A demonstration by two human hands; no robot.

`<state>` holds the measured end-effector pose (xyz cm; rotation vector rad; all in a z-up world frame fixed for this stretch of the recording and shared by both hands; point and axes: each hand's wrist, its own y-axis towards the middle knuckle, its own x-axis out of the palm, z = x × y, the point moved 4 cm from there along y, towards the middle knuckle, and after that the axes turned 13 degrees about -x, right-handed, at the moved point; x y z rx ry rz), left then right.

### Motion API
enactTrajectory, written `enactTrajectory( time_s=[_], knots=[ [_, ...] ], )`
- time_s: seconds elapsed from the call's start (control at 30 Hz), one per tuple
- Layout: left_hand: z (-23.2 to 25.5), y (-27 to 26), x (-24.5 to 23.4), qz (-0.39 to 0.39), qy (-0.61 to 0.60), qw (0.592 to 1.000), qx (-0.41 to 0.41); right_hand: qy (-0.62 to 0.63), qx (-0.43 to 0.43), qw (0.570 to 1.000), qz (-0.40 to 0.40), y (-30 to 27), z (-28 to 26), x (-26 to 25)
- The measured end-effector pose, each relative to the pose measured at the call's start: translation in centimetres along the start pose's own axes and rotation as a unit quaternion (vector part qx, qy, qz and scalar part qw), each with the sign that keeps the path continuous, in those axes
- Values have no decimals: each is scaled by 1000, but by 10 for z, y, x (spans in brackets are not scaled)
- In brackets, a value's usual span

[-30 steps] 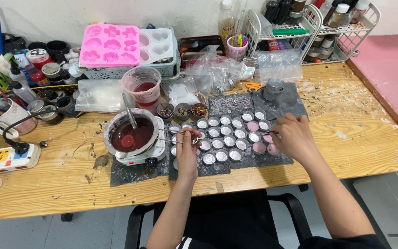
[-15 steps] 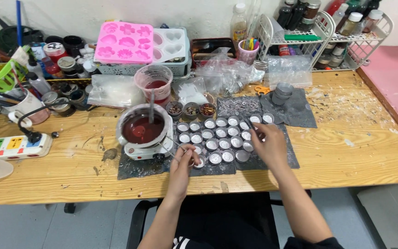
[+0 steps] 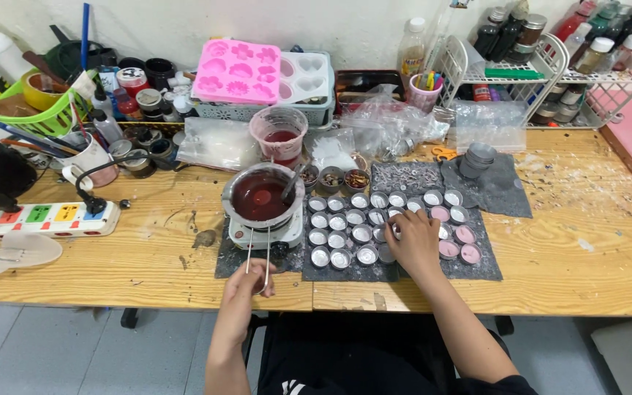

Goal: Stirring and preparing melted wax for candle making.

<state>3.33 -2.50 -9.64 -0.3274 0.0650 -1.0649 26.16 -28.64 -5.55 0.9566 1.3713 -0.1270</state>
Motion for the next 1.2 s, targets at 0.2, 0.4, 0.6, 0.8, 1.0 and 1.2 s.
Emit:
enactTrajectory(
  time_s=[0.2,0.4,0.6,0.8,1.0,1.2],
  knots=[
    [16,-4,-29,56,21,998,9,130,-42,990,38,25,-17,-24],
    [15,14,-60,129,-1,991,-21,385,-113,915,50,75,-54,-2],
    [33,17,-60,127,-138,979,77,481,-69,874,-14,102,-92,35],
    [30,53,-68,202,-82,974,66,511,-161,842,60,123,-118,18],
    [31,89,-85,186,-158,966,90,343,-284,888,112,140,-139,-24],
    [36,95,-91,170,-161,970,60,264,-334,899,98,148,-143,-58]
  ],
)
